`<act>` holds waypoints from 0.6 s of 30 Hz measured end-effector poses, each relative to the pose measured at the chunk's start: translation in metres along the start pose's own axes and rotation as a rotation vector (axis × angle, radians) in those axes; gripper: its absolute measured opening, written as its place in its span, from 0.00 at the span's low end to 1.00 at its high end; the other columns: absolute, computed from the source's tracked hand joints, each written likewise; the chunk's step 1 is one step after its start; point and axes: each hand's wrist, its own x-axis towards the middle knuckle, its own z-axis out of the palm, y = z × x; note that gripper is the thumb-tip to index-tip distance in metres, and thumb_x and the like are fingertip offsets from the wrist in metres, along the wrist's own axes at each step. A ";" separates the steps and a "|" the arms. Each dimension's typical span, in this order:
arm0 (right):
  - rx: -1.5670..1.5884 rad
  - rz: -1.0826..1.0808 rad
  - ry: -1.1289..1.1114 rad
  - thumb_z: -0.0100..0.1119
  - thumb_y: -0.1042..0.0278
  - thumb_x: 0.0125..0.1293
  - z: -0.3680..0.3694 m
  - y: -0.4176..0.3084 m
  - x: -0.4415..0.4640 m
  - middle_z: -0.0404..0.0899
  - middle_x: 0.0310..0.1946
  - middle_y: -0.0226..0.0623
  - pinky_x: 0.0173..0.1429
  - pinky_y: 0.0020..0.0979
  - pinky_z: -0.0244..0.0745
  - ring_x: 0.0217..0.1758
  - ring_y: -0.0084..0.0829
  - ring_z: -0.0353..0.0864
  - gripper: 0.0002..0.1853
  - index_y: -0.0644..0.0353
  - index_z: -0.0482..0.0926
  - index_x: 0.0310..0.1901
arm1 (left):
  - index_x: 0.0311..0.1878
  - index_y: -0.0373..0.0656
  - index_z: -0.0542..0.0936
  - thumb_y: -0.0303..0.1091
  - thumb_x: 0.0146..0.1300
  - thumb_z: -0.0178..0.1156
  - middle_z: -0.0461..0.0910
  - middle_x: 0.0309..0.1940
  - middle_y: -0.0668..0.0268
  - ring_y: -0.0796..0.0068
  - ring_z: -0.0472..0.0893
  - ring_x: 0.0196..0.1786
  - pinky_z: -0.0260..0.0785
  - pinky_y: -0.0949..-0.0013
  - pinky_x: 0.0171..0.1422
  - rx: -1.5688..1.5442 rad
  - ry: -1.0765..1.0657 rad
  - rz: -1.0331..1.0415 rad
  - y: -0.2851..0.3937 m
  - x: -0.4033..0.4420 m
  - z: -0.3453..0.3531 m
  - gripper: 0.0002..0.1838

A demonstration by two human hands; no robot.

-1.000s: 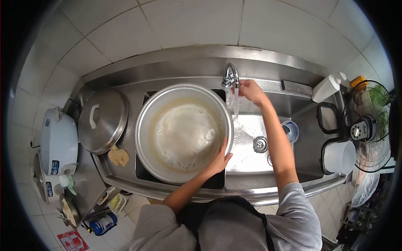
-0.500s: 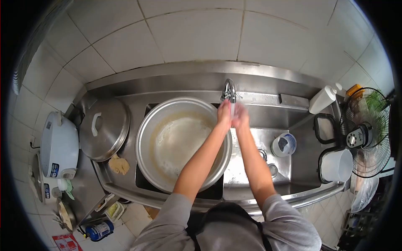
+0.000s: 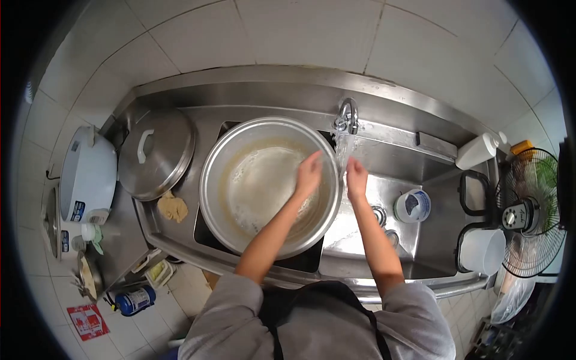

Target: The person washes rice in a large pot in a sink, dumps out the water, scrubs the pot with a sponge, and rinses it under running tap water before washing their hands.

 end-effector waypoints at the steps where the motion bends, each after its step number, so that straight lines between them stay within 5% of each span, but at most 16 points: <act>1: -0.238 0.028 -0.009 0.47 0.54 0.58 -0.008 0.029 -0.013 0.75 0.33 0.43 0.41 0.29 0.68 0.36 0.31 0.75 0.23 0.68 0.69 0.45 | 0.49 0.37 0.70 0.24 0.54 0.48 0.70 0.48 0.57 0.65 0.68 0.52 0.57 0.67 0.58 0.196 0.157 0.234 -0.031 -0.013 -0.032 0.17; 2: -0.469 0.060 -0.007 0.50 0.49 0.55 -0.012 0.050 -0.022 0.75 0.32 0.46 0.41 0.29 0.68 0.35 0.32 0.75 0.28 0.69 0.68 0.46 | 0.49 0.38 0.71 0.22 0.49 0.50 0.70 0.48 0.54 0.61 0.67 0.54 0.56 0.64 0.59 0.400 0.271 0.289 -0.034 -0.035 -0.071 0.20; 3: -0.328 0.186 -0.013 0.53 0.44 0.52 -0.012 0.048 -0.031 0.75 0.31 0.49 0.42 0.31 0.68 0.34 0.36 0.75 0.33 0.69 0.68 0.48 | 0.50 0.38 0.69 0.21 0.45 0.52 0.69 0.48 0.52 0.56 0.65 0.55 0.54 0.60 0.60 0.756 0.384 0.268 -0.050 -0.055 -0.111 0.23; 6: -0.433 0.120 -0.077 0.52 0.44 0.52 -0.004 0.020 -0.037 0.75 0.32 0.50 0.43 0.32 0.68 0.36 0.38 0.75 0.33 0.70 0.67 0.48 | 0.57 0.40 0.61 0.28 0.49 0.55 0.67 0.48 0.48 0.54 0.63 0.55 0.53 0.54 0.57 1.275 0.676 -0.052 -0.051 -0.118 -0.198 0.29; 8: -0.356 0.072 -0.037 0.53 0.50 0.53 0.001 0.030 -0.031 0.75 0.33 0.52 0.43 0.32 0.68 0.38 0.39 0.75 0.29 0.70 0.69 0.45 | 0.56 0.36 0.59 0.30 0.50 0.55 0.67 0.47 0.48 0.55 0.65 0.53 0.57 0.59 0.54 0.968 0.762 -0.280 -0.056 -0.149 -0.225 0.29; 11: -0.235 0.062 0.112 0.53 0.59 0.54 0.014 0.014 -0.037 0.76 0.32 0.50 0.41 0.31 0.68 0.36 0.37 0.76 0.21 0.70 0.72 0.42 | 0.55 0.34 0.57 0.31 0.52 0.55 0.68 0.46 0.51 0.60 0.69 0.49 0.60 0.65 0.51 0.463 0.537 -0.422 -0.105 -0.165 -0.266 0.28; 14: -0.133 0.058 0.132 0.53 0.61 0.54 0.017 0.015 -0.036 0.77 0.30 0.49 0.40 0.30 0.68 0.34 0.34 0.76 0.19 0.71 0.73 0.39 | 0.50 0.33 0.60 0.31 0.52 0.56 0.69 0.43 0.56 0.67 0.71 0.45 0.62 0.69 0.48 0.057 0.580 -0.554 -0.068 -0.166 -0.277 0.24; 18: -0.131 0.224 0.086 0.54 0.62 0.55 -0.001 -0.031 -0.061 0.77 0.27 0.44 0.33 0.27 0.69 0.29 0.28 0.76 0.17 0.73 0.74 0.35 | 0.44 0.35 0.66 0.30 0.53 0.54 0.71 0.41 0.61 0.75 0.72 0.40 0.64 0.74 0.43 -0.156 0.343 -0.167 0.041 -0.154 -0.289 0.16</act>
